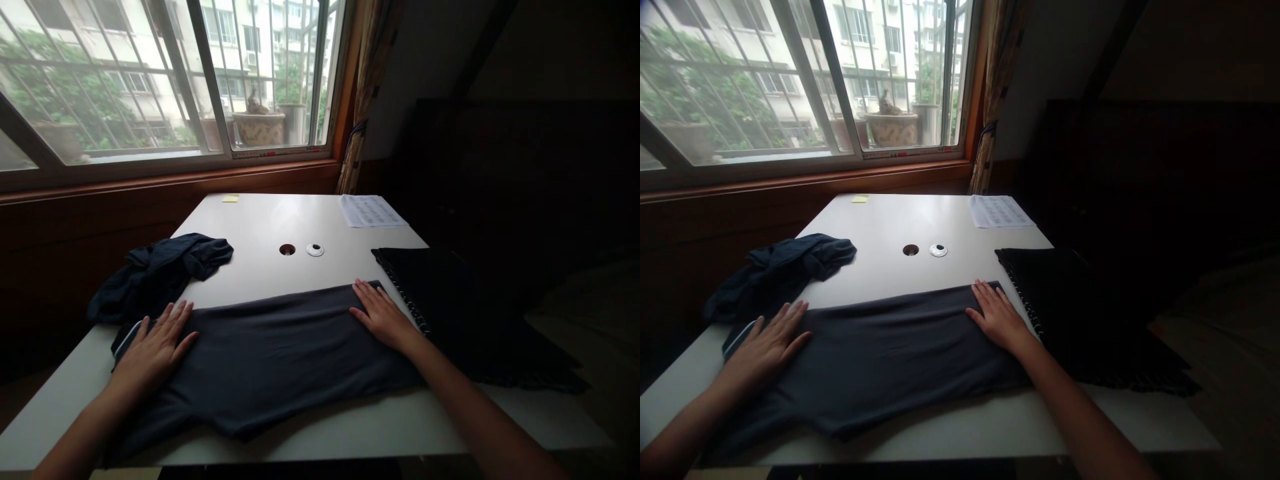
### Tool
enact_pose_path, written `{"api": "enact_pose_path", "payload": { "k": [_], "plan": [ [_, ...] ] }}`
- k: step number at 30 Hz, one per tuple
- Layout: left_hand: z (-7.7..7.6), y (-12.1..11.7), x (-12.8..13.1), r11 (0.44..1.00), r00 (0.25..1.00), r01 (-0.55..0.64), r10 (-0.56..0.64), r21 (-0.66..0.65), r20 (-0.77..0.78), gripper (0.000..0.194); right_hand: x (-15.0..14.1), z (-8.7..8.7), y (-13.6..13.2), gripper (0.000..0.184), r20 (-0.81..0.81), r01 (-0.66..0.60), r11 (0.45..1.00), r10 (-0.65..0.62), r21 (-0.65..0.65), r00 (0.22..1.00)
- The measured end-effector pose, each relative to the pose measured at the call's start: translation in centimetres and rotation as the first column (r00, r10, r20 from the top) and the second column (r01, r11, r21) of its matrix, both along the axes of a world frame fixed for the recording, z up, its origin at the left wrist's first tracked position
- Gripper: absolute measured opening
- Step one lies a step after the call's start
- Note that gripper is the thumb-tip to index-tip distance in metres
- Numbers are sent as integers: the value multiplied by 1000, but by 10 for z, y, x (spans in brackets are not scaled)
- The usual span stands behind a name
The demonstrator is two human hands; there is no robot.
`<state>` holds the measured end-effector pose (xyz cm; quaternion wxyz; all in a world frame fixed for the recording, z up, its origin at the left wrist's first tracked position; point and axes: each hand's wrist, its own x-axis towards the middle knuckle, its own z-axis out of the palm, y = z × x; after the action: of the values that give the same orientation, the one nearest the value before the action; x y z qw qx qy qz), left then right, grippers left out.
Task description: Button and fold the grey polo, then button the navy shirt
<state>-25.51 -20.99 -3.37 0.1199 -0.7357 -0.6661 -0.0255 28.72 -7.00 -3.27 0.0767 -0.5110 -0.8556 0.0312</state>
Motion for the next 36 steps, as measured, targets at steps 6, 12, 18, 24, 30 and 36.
{"api": "enact_pose_path", "payload": {
  "k": [6,12,18,24,30,36],
  "plan": [
    [-4,-10,-17,997,997,-74,74,10,-28,70,9,-6,1,68,5,74,997,-74,27,997],
    [2,-25,-32,989,993,-107,110,99,-30,70,15,-7,1,68,10,112,994,-112,11,994],
    [31,-26,-6,987,999,-25,30,157,-33,58,14,-7,0,69,43,119,993,-120,27,992],
    [27,-3,51,978,980,200,-200,53,-1,57,16,-7,1,70,42,117,993,-118,17,992],
    [5,-2,53,989,989,145,-146,25,22,61,21,-9,2,68,23,92,995,-93,28,995],
    [18,-13,70,983,983,181,-182,34,7,59,22,-11,3,65,23,93,995,-93,37,995]
  ]
}}
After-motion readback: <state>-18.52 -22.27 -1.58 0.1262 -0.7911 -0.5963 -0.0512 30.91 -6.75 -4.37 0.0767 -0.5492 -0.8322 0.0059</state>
